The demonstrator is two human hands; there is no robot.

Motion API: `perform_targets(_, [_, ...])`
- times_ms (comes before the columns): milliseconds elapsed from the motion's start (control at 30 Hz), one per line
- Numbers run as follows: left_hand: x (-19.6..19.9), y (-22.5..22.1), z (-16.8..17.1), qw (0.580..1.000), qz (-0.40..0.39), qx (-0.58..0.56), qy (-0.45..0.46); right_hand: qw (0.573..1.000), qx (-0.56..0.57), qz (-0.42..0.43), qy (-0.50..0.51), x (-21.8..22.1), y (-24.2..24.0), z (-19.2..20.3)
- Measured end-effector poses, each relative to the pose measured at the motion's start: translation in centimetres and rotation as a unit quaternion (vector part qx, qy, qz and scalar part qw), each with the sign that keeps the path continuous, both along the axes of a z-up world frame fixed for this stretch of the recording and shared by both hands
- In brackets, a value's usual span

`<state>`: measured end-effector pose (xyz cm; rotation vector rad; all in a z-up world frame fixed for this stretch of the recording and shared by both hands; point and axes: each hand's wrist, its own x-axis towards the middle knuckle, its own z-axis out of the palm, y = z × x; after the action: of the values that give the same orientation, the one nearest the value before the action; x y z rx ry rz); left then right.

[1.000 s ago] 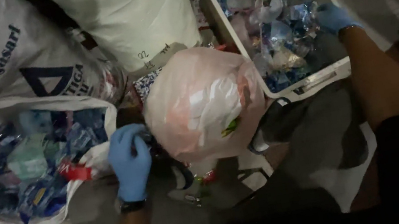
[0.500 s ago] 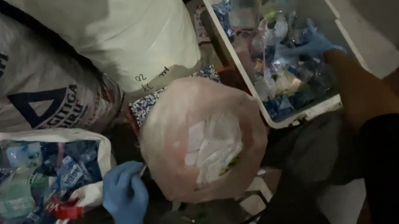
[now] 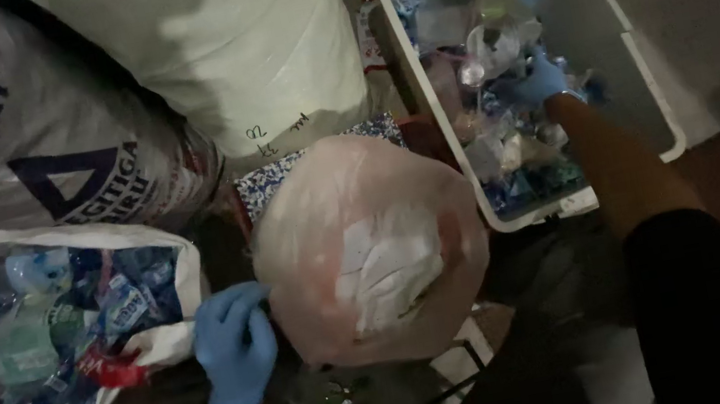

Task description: The person sorts plastic beverage packaging from large bags into a central container by hand.

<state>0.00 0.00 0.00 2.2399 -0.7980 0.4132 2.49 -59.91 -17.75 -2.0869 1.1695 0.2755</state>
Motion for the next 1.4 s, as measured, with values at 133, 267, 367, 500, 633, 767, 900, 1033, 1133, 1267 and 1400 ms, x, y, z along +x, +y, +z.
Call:
perform_targets(133, [-0.1, 0.5, 0.1, 0.998, -0.004, 0.042, 0.043, 0.979, -0.099, 0.174, -0.035, -0.4, -2.1, -4.3])
perform_targets(267, [0.3, 1.0, -0.9, 0.999, -0.009, 0.033, 0.019, 0.985, -0.069, 0.15, 0.052, -2.0, 0.4, 2.3])
perform_targets(367, [0.0, 0.5, -0.1, 0.998, -0.025, -0.049, -0.005, 0.95, -0.151, 0.214, -0.171, -3.8, -4.2, -3.3])
perform_targets(500, [-0.2, 0.1, 0.3, 0.997, -0.042, -0.058, 0.005, 0.946, -0.129, 0.261, -0.142, -5.4, -4.7, -2.9])
perform_targets(633, [-0.2, 0.4, 0.1, 0.997, -0.056, -0.055, 0.019, 0.92, 0.03, 0.389, 0.042, -6.4, -0.2, 5.9])
perform_targets(767, [-0.5, 0.2, 0.8, 0.997, -0.049, -0.06, 0.015, 0.926, 0.044, 0.356, 0.12, -7.3, 1.6, 11.7])
perform_targets(900, [-0.1, 0.9, 0.0, 0.998, -0.042, -0.047, 0.014, 0.977, 0.023, 0.21, -0.024, -8.2, -1.7, 8.0])
perform_targets(1033, [0.0, 1.0, -0.5, 0.999, -0.029, -0.031, 0.011, 0.989, 0.024, 0.13, -0.06, -7.5, -4.3, 2.3])
perform_targets(1133, [0.4, 0.9, -0.6, 1.0, -0.024, 0.018, 0.004, 0.989, 0.028, 0.139, -0.042, -6.1, -3.1, 3.0])
perform_targets(1267, [0.5, 0.9, -1.0, 1.0, -0.013, 0.009, 0.002, 0.987, 0.033, 0.156, -0.004, -3.4, -1.3, 4.0])
perform_targets(1400, [0.4, 1.1, -1.7, 0.996, -0.016, 0.07, 0.046, 0.985, 0.041, 0.164, 0.043, -2.8, 0.8, 4.7])
